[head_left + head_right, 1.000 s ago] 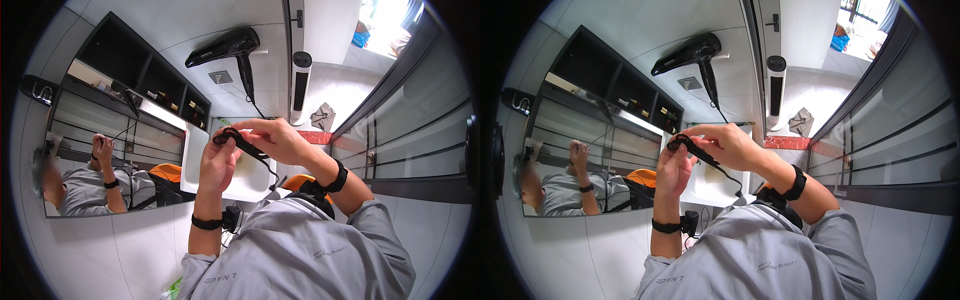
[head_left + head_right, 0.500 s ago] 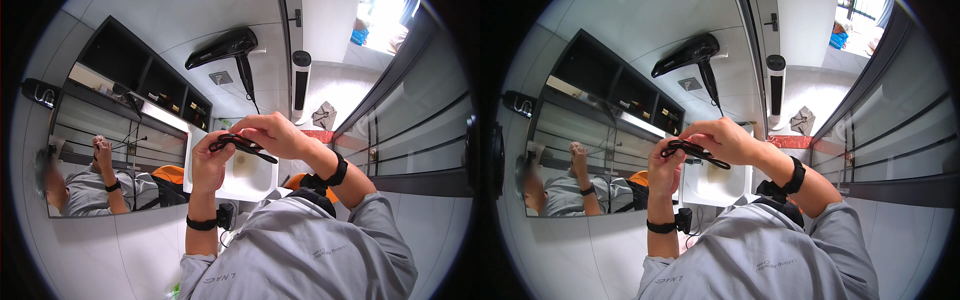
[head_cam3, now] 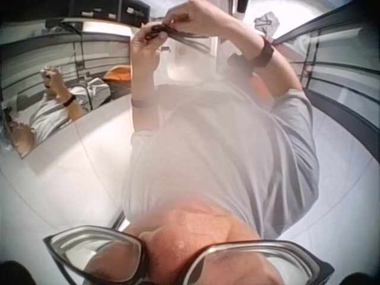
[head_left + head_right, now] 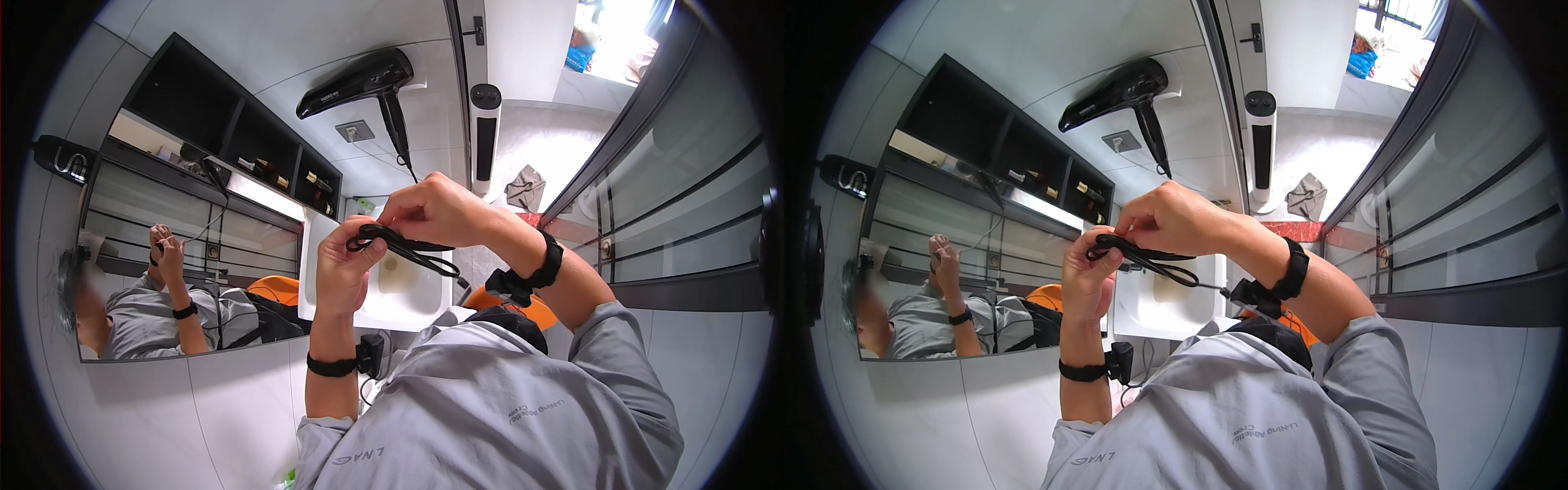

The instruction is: The person coils a hairdryer cord and hangs the hairdryer, then wipes the shower door and wall tiles with a cloth. They rinse the cloth in the sink, wring it out, and wipe the sink basin and surrounding counter area.

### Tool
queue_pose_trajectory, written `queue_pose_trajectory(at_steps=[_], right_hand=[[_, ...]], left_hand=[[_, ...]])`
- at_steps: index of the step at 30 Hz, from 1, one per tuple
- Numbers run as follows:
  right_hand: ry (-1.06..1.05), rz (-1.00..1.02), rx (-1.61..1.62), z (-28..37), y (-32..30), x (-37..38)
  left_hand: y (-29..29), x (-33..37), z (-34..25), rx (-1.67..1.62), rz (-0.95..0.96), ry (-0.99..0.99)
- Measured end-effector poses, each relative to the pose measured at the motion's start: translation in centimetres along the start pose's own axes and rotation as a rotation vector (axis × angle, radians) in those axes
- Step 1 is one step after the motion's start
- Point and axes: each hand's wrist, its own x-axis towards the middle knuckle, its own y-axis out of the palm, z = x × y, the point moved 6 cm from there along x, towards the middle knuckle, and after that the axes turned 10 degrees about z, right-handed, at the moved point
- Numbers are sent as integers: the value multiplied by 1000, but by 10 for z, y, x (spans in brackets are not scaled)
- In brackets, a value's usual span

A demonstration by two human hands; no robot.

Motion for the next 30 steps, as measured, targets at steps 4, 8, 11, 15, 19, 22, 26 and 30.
queue_pose_trajectory(at_steps=[4,8,11,15,19,22,26,30], right_hand=[[1,62,-22,2,-1,1],[65,108,175,-3,-2,2],[60,111,199,-10,-3,4],[45,144,115,-9,-2,4],[-82,175,15,5,-4,-2],[-217,202,0,20,-8,-13],[-248,217,86,15,-10,-24],[-405,230,141,28,-15,-30]], left_hand=[[5,0,-4,-38,15,6],[5,2,-3,-45,-18,53],[11,5,-5,-72,-14,57],[5,4,-3,-165,-61,-50],[7,4,-15,-143,-48,-86],[7,3,-21,-124,-27,-93],[11,5,-29,-77,-30,-82],[21,5,-33,-198,9,-90]])
